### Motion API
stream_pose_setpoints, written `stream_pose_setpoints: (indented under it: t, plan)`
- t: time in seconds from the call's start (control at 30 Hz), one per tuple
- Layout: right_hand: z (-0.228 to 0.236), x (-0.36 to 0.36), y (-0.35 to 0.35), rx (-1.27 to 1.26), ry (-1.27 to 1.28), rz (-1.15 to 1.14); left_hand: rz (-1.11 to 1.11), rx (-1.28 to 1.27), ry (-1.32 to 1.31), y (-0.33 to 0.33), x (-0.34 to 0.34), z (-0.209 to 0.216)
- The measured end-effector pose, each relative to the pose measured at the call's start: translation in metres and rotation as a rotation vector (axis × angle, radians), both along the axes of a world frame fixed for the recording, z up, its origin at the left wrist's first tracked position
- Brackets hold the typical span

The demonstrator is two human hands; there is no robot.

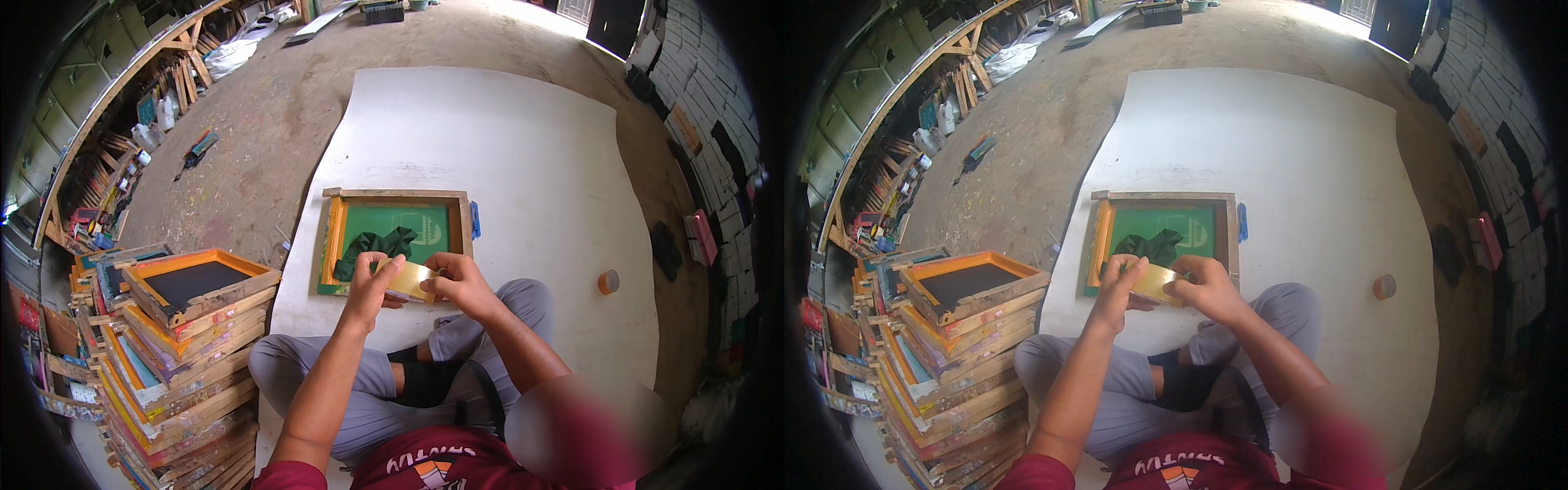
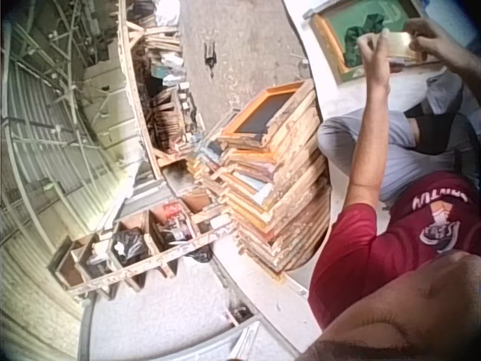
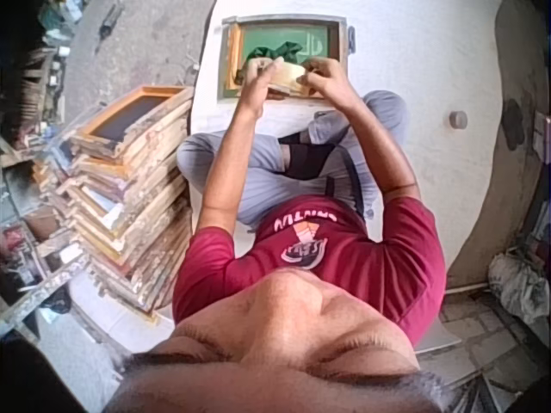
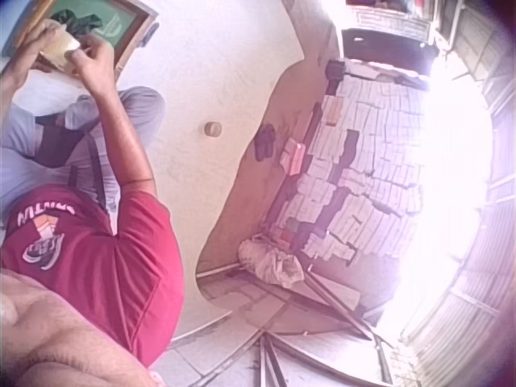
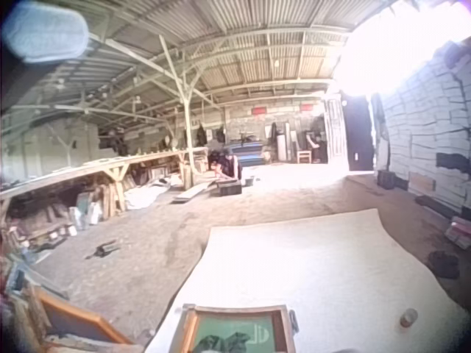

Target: The person sits on the floor and applies masking tape to the edges of a wooden screen-printing frame. They repeatedly tear tape, press it along the frame edges, and wipe the green screen surface with a cloth.

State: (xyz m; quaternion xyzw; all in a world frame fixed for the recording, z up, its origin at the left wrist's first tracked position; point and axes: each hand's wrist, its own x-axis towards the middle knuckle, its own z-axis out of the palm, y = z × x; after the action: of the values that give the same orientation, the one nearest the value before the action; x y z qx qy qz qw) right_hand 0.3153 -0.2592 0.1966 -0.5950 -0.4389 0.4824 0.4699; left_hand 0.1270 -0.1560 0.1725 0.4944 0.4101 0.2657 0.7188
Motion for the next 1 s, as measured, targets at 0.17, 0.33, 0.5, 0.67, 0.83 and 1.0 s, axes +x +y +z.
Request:
stream_pose_setpoints:
  t: [0.17,0.33,0.5,0.67,0.83,1.0]
  plan:
    - [0.002,-0.001,0.002,0.018,-0.051,0.011,0.004,0.001,0.005,0.001,-0.001,0.0]
    - [-0.002,-0.001,0.002,0.037,-0.096,0.014,0.009,-0.012,0.004,0.0,-0.001,-0.004]
    - [-0.005,-0.002,0.003,0.039,-0.056,-0.01,0.024,-0.012,-0.024,0.0,0.0,-0.004]
    - [0.002,-0.003,0.004,0.044,-0.113,-0.005,0.062,0.012,-0.022,0.001,0.002,-0.003]
    - [-0.001,0.0,0.005,0.046,-0.15,0.004,0.061,0.009,-0.01,0.001,0.003,-0.007]
    - [-0.005,0.001,0.006,0.054,-0.152,0.002,0.056,-0.007,-0.019,0.002,0.004,-0.007]
